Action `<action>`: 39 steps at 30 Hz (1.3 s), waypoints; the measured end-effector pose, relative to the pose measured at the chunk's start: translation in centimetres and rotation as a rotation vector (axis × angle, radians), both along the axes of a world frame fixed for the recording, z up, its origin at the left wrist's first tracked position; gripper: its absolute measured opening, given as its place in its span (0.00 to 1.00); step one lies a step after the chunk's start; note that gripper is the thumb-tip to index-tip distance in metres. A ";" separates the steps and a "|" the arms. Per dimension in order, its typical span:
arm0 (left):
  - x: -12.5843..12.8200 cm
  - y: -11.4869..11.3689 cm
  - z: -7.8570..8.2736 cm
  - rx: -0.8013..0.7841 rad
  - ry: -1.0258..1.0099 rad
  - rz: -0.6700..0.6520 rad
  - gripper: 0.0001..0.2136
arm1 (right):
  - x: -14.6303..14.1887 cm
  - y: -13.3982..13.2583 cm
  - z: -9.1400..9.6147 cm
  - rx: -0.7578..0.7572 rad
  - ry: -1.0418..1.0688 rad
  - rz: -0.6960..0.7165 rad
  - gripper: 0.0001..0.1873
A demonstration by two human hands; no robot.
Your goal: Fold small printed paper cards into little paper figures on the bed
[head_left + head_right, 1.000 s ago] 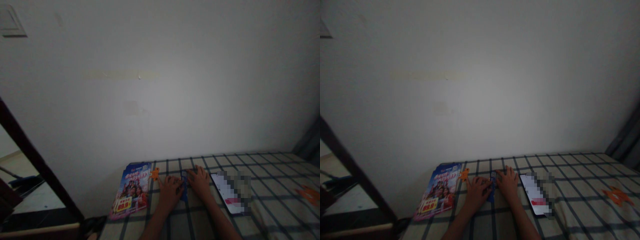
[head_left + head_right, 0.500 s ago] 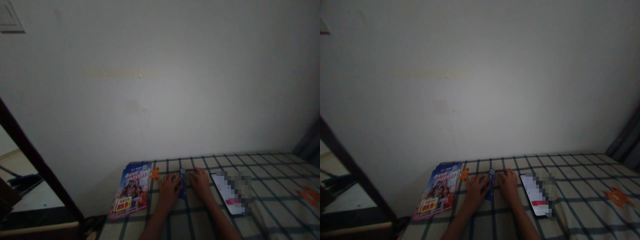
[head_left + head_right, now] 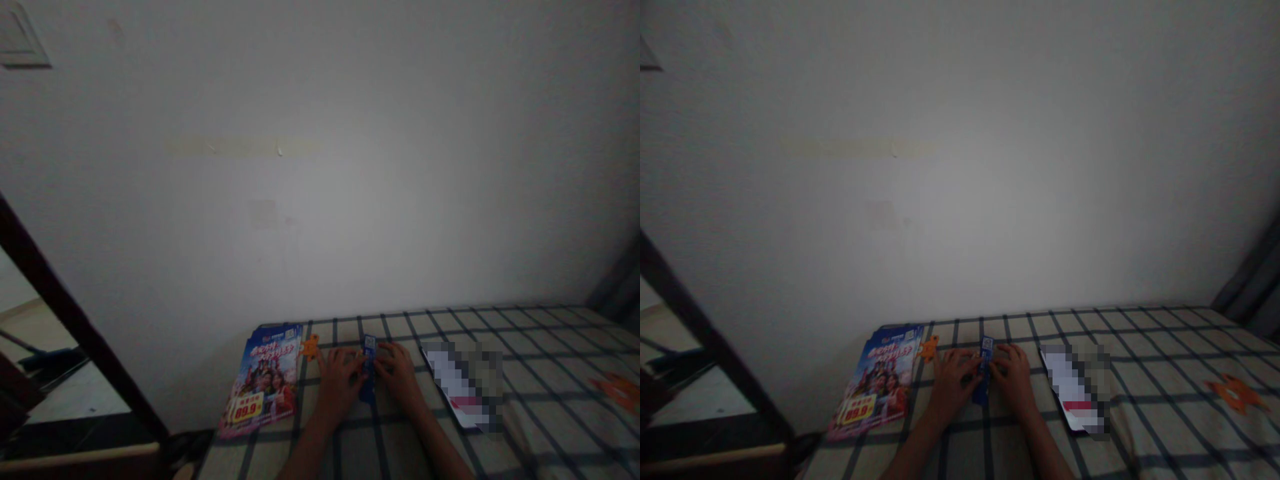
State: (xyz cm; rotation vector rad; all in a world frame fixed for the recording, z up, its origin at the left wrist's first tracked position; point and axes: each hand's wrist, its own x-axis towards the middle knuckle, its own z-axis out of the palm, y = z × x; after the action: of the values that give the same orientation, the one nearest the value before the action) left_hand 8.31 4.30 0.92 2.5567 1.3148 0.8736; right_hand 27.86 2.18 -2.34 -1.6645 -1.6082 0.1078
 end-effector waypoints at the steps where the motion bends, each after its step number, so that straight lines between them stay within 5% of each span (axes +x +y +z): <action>1: 0.0 0.0 0.0 0.001 -0.003 -0.001 0.17 | 0.1 0.0 0.0 0.008 0.026 0.012 0.11; 11: 0.3 0.0 0.6 -0.010 -0.121 -0.004 0.13 | 1.1 -0.2 -0.2 0.185 0.331 0.005 0.21; 17: 1.3 -0.5 0.4 -0.096 -0.161 -0.022 0.12 | 0.7 -0.5 -0.3 0.168 0.427 0.002 0.25; 26: 1.6 0.5 -1.1 -0.172 -0.269 -0.044 0.14 | 0.0 -0.6 -0.1 0.094 0.449 0.122 0.20; 39: 1.9 0.6 -1.0 -0.232 -0.388 0.009 0.11 | 0.0 -0.6 -0.2 0.109 0.430 0.173 0.16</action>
State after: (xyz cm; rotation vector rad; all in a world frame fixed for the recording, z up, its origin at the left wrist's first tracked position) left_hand 10.17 4.86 -0.03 2.0768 1.2262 1.0802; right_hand 27.84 1.56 -2.52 -1.3090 -1.3952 0.4290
